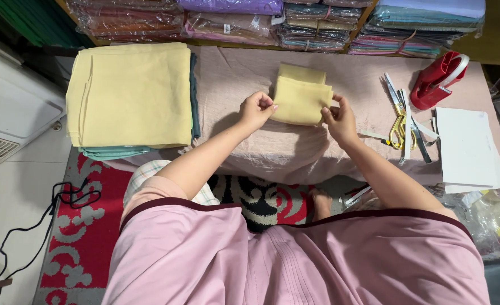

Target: Folding fabric items and placing them into plastic packaging bags for storage or sale.

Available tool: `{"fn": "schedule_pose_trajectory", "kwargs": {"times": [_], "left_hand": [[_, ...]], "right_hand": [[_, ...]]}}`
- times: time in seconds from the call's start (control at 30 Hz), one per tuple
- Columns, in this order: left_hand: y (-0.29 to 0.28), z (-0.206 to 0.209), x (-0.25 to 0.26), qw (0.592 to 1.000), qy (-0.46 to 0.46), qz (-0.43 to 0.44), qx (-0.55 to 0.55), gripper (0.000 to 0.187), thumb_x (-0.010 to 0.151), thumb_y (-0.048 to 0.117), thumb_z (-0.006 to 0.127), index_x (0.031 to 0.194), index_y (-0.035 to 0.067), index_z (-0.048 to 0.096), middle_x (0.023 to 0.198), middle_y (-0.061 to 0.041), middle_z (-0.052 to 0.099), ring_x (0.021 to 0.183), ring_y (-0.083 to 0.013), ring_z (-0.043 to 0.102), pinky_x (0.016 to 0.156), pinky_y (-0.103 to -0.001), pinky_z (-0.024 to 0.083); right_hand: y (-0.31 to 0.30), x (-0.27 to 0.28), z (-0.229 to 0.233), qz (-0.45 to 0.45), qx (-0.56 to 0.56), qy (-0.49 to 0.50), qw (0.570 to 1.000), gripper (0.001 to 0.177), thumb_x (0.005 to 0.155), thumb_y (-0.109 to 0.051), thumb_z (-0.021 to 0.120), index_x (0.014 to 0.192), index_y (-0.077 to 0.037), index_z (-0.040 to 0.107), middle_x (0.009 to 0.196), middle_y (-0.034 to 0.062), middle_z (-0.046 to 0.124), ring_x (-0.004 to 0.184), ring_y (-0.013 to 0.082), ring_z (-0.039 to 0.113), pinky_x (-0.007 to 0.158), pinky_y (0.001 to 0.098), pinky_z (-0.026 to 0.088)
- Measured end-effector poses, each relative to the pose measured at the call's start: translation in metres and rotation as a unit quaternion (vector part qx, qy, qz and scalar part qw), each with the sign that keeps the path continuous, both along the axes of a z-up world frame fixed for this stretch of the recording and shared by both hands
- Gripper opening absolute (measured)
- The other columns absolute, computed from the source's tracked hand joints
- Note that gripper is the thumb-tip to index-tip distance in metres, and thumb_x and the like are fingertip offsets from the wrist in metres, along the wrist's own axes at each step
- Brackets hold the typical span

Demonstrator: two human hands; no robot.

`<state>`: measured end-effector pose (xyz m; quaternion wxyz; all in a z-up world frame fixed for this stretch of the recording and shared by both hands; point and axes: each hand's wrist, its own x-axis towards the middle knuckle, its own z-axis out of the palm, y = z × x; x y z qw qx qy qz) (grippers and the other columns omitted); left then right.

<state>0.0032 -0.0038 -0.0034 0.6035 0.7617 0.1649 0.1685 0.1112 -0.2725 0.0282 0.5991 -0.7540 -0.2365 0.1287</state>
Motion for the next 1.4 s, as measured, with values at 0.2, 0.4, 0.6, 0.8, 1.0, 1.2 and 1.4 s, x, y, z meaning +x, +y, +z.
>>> {"fn": "schedule_pose_trajectory", "kwargs": {"times": [0.2, 0.4, 0.6, 0.8, 1.0, 1.2, 1.4], "left_hand": [[0.002, -0.014, -0.002, 0.995, 0.074, 0.002, 0.062, 0.015, 0.077, 0.025, 0.082, 0.088, 0.020, 0.073, 0.072, 0.004, 0.067, 0.066, -0.0107, 0.074, 0.056, -0.024, 0.058], [0.002, -0.017, 0.002, 0.997, 0.073, 0.012, 0.032, 0.012, 0.077, 0.023, 0.081, 0.085, 0.020, 0.073, 0.064, 0.005, 0.065, 0.059, -0.0107, 0.070, 0.053, -0.022, 0.055], [0.003, -0.012, 0.007, 0.997, 0.062, 0.015, 0.038, 0.013, 0.076, 0.023, 0.082, 0.085, 0.020, 0.074, 0.065, 0.004, 0.066, 0.060, -0.0119, 0.070, 0.054, -0.024, 0.054], [0.002, -0.009, 0.005, 0.997, 0.061, -0.017, 0.035, 0.023, 0.079, 0.021, 0.079, 0.098, 0.019, 0.067, 0.072, 0.003, 0.070, 0.064, -0.0113, 0.072, 0.060, -0.024, 0.056], [-0.001, 0.009, -0.007, 0.995, 0.074, -0.033, 0.062, 0.038, 0.089, 0.022, 0.071, 0.121, 0.015, 0.051, 0.085, -0.006, 0.077, 0.077, -0.0203, 0.077, 0.066, -0.031, 0.060], [-0.003, 0.014, -0.005, 0.979, 0.059, -0.068, 0.184, 0.045, 0.079, 0.016, 0.070, 0.119, 0.017, 0.050, 0.072, -0.005, 0.072, 0.077, -0.0306, 0.076, 0.072, -0.043, 0.059], [-0.004, -0.010, 0.008, 0.837, 0.002, -0.114, 0.535, 0.050, 0.089, 0.015, 0.066, 0.135, 0.023, 0.048, 0.108, -0.009, 0.072, 0.094, -0.0294, 0.076, 0.085, -0.044, 0.058]], "right_hand": [[0.004, -0.017, 0.007, 0.015, -0.095, -0.054, 0.994, 0.054, 0.104, -0.027, 0.073, 0.146, -0.011, 0.043, 0.098, 0.0180, 0.074, 0.077, 0.0213, 0.070, 0.063, 0.0299, 0.056], [0.003, -0.025, 0.014, 0.017, -0.263, -0.081, 0.961, 0.100, 0.076, -0.029, 0.089, 0.155, -0.014, 0.030, 0.108, 0.0167, 0.074, 0.106, 0.0368, 0.070, 0.097, 0.0514, 0.053], [0.000, -0.020, 0.021, -0.001, -0.282, -0.093, 0.955, 0.083, 0.079, -0.008, 0.064, 0.155, -0.017, 0.034, 0.094, 0.0092, 0.075, 0.102, 0.0340, 0.072, 0.096, 0.0480, 0.053], [0.004, -0.033, 0.035, 0.023, -0.247, -0.067, 0.966, 0.094, 0.080, -0.022, 0.078, 0.159, -0.016, 0.029, 0.103, 0.0151, 0.073, 0.101, 0.0380, 0.070, 0.092, 0.0511, 0.052], [0.007, -0.039, 0.045, 0.004, -0.232, -0.073, 0.970, 0.056, 0.108, -0.023, 0.052, 0.159, -0.016, 0.030, 0.108, 0.0246, 0.074, 0.109, 0.0465, 0.068, 0.092, 0.0573, 0.052], [0.007, -0.036, 0.027, -0.009, -0.298, -0.064, 0.952, 0.058, 0.106, -0.029, 0.059, 0.155, -0.017, 0.032, 0.095, 0.0192, 0.076, 0.100, 0.0408, 0.072, 0.091, 0.0527, 0.054], [0.009, -0.037, 0.033, -0.014, -0.312, -0.087, 0.946, 0.058, 0.105, -0.031, 0.061, 0.152, -0.013, 0.033, 0.087, 0.0158, 0.076, 0.089, 0.0368, 0.075, 0.082, 0.0497, 0.057]]}}
